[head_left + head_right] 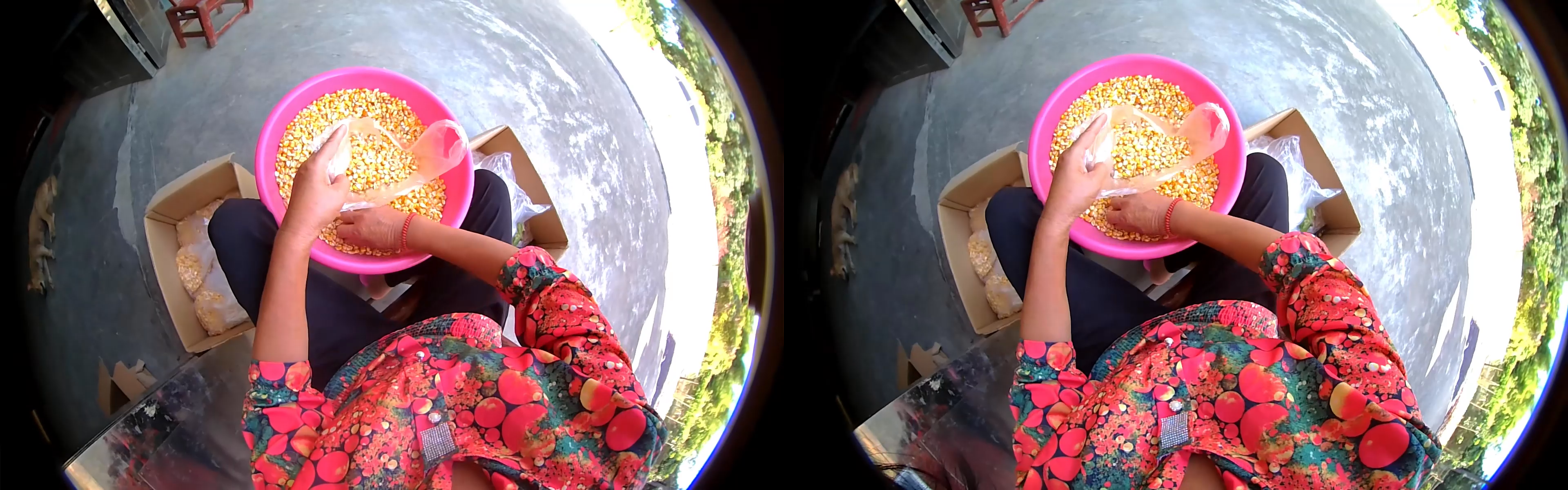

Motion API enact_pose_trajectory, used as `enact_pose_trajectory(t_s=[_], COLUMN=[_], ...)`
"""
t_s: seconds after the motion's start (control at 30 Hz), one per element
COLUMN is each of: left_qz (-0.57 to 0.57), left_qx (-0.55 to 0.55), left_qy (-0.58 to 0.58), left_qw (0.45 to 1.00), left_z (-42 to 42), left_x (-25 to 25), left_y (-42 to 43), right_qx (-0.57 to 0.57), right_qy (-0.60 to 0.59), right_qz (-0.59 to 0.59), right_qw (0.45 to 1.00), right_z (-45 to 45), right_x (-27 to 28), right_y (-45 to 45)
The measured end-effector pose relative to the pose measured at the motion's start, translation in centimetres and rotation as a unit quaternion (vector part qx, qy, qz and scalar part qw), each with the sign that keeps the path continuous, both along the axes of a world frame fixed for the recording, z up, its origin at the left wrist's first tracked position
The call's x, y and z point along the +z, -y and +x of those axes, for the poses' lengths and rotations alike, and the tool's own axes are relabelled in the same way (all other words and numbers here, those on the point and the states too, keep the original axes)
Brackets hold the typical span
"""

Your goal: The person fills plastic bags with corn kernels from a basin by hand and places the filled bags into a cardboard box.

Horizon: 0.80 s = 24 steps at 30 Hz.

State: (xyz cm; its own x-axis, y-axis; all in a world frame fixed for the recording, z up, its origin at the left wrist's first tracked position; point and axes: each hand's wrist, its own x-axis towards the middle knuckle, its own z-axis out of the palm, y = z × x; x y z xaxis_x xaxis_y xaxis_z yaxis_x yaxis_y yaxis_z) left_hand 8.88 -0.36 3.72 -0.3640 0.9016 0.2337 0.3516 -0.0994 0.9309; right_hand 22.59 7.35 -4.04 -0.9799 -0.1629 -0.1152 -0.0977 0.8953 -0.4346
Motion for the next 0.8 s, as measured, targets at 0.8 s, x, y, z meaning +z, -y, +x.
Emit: enact_pose_trajectory(t_s=[0.8], left_qz=[0.026], left_qx=[0.011], left_qy=[-0.044], left_qw=[0.999], left_z=[0.0], left_x=[0.0], left_y=[0.0], right_qx=[-0.423], right_qy=[-0.002], right_qz=[-0.254], right_qw=[0.87], right_z=[-0.9], right_x=[8.4], right_y=[-9.6])
